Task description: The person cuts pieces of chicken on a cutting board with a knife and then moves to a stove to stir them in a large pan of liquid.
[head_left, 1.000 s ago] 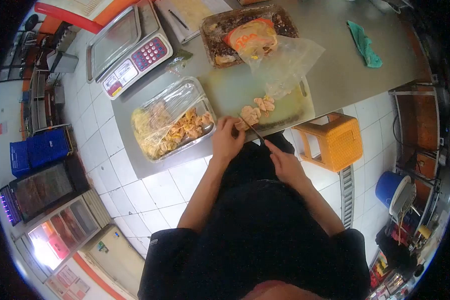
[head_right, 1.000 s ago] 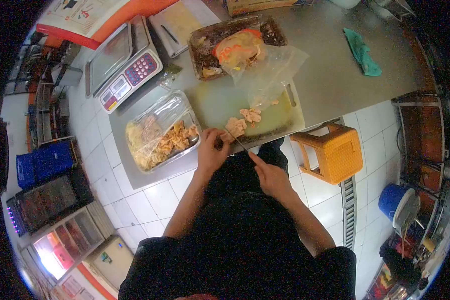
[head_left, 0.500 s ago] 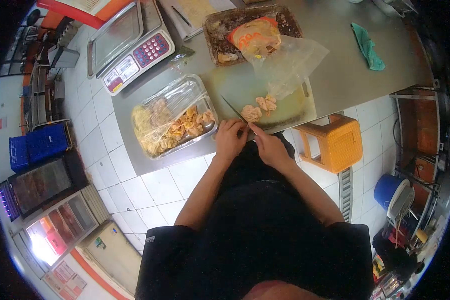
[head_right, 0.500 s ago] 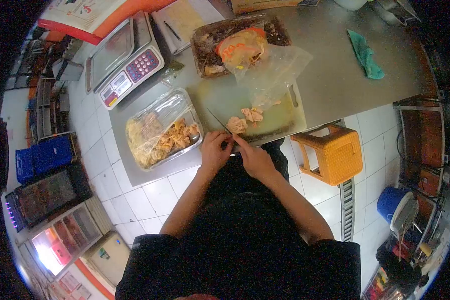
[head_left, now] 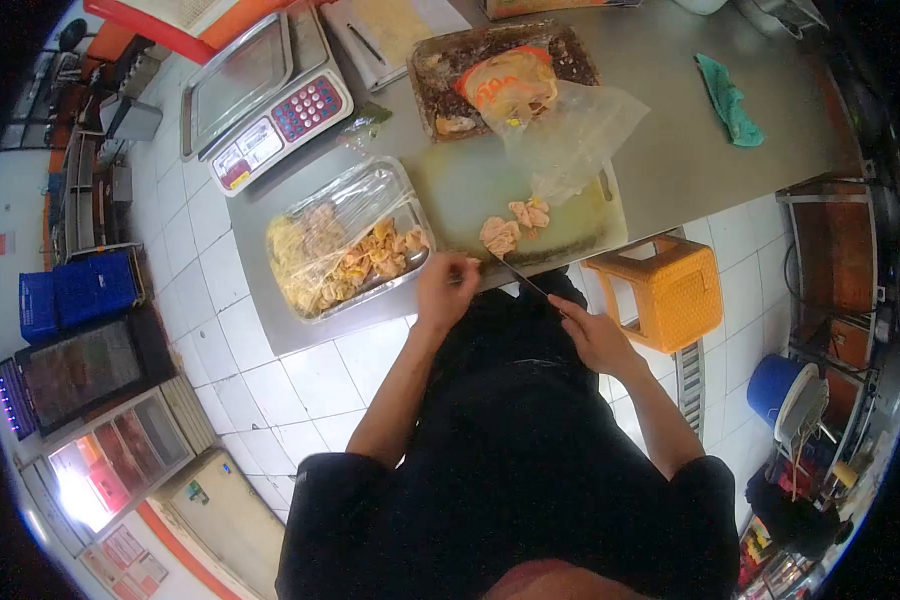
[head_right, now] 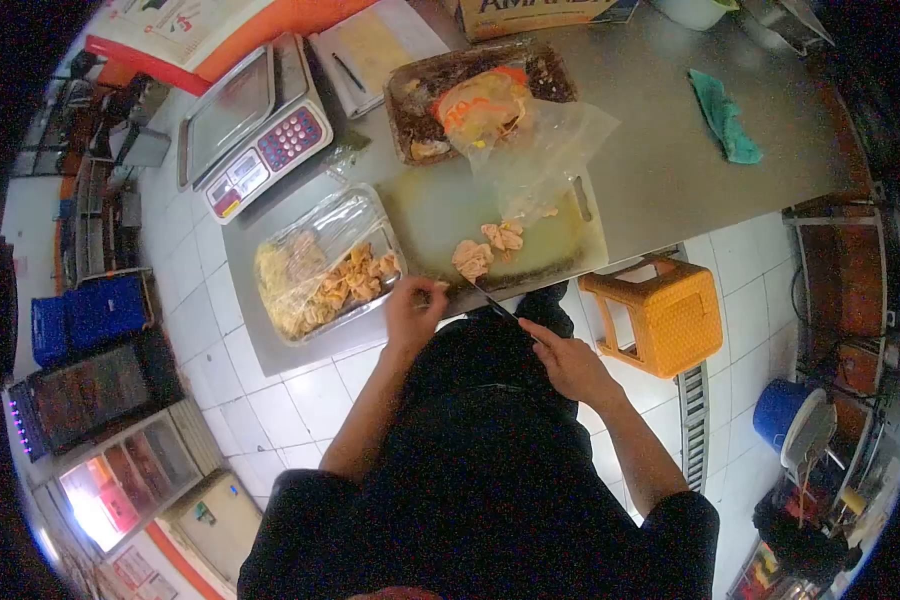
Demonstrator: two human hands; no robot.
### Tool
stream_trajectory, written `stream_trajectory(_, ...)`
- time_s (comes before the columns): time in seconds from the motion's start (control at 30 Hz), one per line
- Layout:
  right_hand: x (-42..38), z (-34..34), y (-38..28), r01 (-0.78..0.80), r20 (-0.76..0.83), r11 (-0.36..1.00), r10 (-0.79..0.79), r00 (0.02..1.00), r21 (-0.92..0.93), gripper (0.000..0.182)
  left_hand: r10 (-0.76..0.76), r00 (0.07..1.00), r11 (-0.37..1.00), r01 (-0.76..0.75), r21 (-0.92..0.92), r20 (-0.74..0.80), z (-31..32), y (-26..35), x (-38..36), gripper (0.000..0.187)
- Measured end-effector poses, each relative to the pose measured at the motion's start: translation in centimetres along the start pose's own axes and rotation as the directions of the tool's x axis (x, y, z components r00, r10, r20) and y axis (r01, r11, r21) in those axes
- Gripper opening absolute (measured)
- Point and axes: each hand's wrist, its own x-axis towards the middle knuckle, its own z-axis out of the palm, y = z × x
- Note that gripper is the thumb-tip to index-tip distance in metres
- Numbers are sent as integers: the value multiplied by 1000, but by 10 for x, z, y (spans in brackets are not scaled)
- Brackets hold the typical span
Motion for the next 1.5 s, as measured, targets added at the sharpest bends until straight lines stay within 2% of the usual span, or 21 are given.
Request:
stream_trajectory(0.07, -1, 1, -2, 44, -116, 976, -20, 993, 214, 46, 82, 987, 997, -81, 14, -140, -26, -9, 2, 15)
stream_trajectory(0.13, 6, 5, -3, 36, -157, 968, 3, 988, 247, 45, 111, 980, 992, -98, 84, -164, -39, -8, 12, 17)
stream_trajectory(0.2, 13, 7, -5, 34, -193, 961, 21, 981, 275, 44, 309, 890, 910, -175, 376, -334, -44, 10, 25, 21)
stream_trajectory(0.27, 18, 8, -7, 37, -299, 974, 32, 954, 224, 44, 304, 945, 942, -278, 186, -125, -24, 9, 32, 21)
stream_trajectory(0.33, 14, 9, -10, 20, -290, 971, 51, 956, 237, 44, 282, 951, 939, -301, 167, 130, 8, 8, 46, 18)
stream_trajectory(0.47, 0, 17, 2, 7, -188, 957, 50, 981, 291, 44, 159, 938, 932, -245, 266, 307, 35, 5, 78, 16)
stream_trajectory(0.57, -5, 23, 14, 1, -216, 945, 73, 974, 326, 44, 142, 864, 851, -356, 387, 483, 28, 11, 92, 22)
stream_trajectory(0.63, -7, 16, 8, 16, -286, 924, 102, 953, 382, 44, 11, 775, 967, -169, 190, 632, 20, 24, 104, 24)
stream_trajectory(0.67, -10, 13, 5, 32, -346, 900, 135, 928, 434, 44, 14, 770, 966, -174, 189, 638, 21, 29, 105, 24)
stream_trajectory(0.7, -11, 11, 4, 27, -349, 898, 142, 926, 439, 44, -27, 775, 997, 71, -44, 631, 25, 35, 104, 24)
stream_trajectory(0.73, -12, 9, 5, 48, -371, 873, 156, 915, 486, 44, -73, 768, 911, 311, -272, 636, 29, 40, 100, 23)
stream_trajectory(0.8, -14, 6, 3, 67, -392, 844, 176, 903, 532, 44, -148, 790, 809, 442, -386, 594, 35, 47, 89, 21)
stream_trajectory(0.83, -13, 4, -1, 116, -436, 889, 100, 894, 442, 44, -230, 801, 678, 539, -499, 552, 36, 49, 84, 20)
stream_trajectory(0.87, -10, 4, -5, 163, -472, 923, 22, 882, 347, 44, -229, 799, 679, 540, -497, 556, 41, 36, 78, 20)
stream_trajectory(0.97, 17, 24, -8, 226, -444, 941, -96, 891, 250, 43, -280, 859, 837, 437, -330, 428, 46, 2, 58, 19)
stream_trajectory(1.0, 21, 17, -18, -42, -222, 947, 118, 968, 317, 43, -261, 894, 932, 332, -148, 364, 36, 12, 52, 18)
stream_trajectory(1.03, 23, 21, -15, -43, -221, 947, 118, 968, 318, 43, -224, 927, 974, 220, 48, 302, 29, 17, 48, 18)
stream_trajectory(1.13, 29, 29, -12, 13, -312, 960, 78, 947, 280, 43, -177, 937, 977, 130, 171, 302, 26, 5, 38, 19)
stream_trajectory(1.23, 23, 21, -23, -58, -228, 961, 122, 966, 270, 44, -83, 956, 965, 7, 262, 280, 24, 6, 32, 21)
stream_trajectory(1.3, 18, 15, -29, -87, -109, 972, 113, 988, 219, 45, -48, 976, 981, 6, 196, 210, 21, 14, 29, 19)
stream_trajectory(1.5, 26, 36, -16, -4, -198, 996, 21, 980, 86, 47, 120, 984, 969, -146, 201, 134, 29, 6, 24, 10)
